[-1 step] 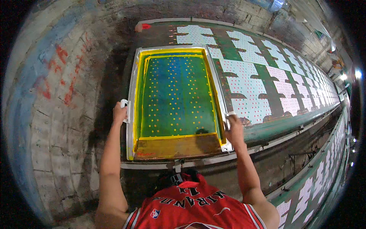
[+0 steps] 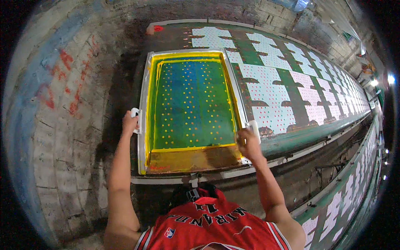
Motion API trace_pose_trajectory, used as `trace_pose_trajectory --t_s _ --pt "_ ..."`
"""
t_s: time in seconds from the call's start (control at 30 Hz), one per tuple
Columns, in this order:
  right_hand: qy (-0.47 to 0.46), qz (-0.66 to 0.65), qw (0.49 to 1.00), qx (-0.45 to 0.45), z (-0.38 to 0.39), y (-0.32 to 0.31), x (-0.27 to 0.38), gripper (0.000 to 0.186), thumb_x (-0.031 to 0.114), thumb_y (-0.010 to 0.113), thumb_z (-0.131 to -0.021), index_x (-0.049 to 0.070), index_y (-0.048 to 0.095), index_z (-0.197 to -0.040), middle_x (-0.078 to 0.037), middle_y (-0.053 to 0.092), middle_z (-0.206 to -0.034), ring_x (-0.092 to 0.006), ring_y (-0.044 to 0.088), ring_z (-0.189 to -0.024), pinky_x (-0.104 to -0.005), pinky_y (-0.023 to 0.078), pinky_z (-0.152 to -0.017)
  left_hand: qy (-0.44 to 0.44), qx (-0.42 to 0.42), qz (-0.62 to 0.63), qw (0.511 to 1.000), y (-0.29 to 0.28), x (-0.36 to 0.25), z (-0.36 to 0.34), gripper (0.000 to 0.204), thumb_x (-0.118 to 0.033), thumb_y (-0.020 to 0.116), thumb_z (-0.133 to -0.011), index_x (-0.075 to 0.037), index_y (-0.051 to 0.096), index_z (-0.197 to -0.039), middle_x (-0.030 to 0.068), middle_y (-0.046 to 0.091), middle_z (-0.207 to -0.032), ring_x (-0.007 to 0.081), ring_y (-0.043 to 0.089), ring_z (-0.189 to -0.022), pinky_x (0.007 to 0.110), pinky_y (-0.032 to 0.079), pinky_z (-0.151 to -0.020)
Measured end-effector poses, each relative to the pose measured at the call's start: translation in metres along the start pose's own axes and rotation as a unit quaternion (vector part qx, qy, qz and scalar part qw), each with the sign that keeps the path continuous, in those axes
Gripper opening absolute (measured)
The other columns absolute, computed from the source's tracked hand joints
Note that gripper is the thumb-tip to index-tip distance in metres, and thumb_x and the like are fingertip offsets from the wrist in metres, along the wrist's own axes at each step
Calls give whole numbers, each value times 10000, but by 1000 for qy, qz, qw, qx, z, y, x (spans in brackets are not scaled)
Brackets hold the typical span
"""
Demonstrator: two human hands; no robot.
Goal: The person performs screen printing on a flat surface using a yellow-framed screen and a squeegee. They repeatedly pull the squeegee across the screen to transfer green ink through the mesh onto the surface below, then lift and reposition the screen to continue the process.
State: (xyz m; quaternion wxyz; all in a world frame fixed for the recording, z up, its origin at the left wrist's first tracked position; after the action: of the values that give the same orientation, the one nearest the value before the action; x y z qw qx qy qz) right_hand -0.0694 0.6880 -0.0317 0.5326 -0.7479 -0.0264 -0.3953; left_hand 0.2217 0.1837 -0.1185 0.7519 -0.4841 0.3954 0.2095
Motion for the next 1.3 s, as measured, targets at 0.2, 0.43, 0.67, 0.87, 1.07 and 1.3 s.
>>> trace_pose_trajectory --t_s 0.2,0.43,0.67,0.87,1.07,1.3 --pt "-237 91 947 198 31 66 105 614 311 839 -757 52 619 -1268 -166 579 -1297 -387 557 -1221 -464 480 -1037 -6 61 55 997 -5 -9 -10 213 -55 653 -887 34 581 -1066 159 678 -902 211 640 -528 371 518 -461" --pt "-268 262 883 284 39 113 97 737 280 802 -655 79 571 -1326 -182 567 -1278 -380 578 -1192 -490 508 -988 32 20 62 997 10 -7 -14 367 -93 544 -946 -152 556 -1308 139 666 -872 199 591 -491 362 487 -444" --pt "-287 286 883 237 35 109 97 722 288 765 -715 129 575 -1392 -182 552 -1338 -367 560 -1246 -459 574 -890 -7 17 79 997 13 -2 -16 318 -124 560 -944 -146 559 -1262 135 650 -865 206 569 -468 366 470 -419" --pt "-223 222 914 257 20 101 105 585 265 751 -747 95 615 -1289 -212 604 -1307 -402 646 -1120 -520 586 -843 9 -12 22 1000 14 -1 -19 325 -131 531 -919 -163 566 -1240 140 677 -905 249 611 -530 389 494 -440" --pt "-66 232 949 206 -33 103 118 399 381 722 -809 116 697 -1105 -195 734 -897 -393 725 -866 -526 580 -752 6 -21 26 999 13 -6 -13 358 -121 523 -893 -169 569 -1245 154 686 -915 285 655 -614 410 512 -479" --pt "-45 276 935 218 -55 108 128 417 593 706 -842 213 787 -994 -136 741 -816 -362 723 -772 -496 567 -699 25 -18 17 999 12 -5 -13 354 -133 527 -897 -156 572 -1247 165 686 -893 289 654 -601 423 500 -484"
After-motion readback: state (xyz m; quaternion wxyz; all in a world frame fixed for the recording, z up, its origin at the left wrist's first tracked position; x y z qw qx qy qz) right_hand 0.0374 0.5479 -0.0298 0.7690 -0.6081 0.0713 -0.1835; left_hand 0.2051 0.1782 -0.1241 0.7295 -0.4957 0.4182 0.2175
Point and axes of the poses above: each hand's wrist, its own z-axis away from the middle knuckle, its own y-axis out of the palm, x = y × z, the point moved 5 cm from there along -z, towards the middle knuckle
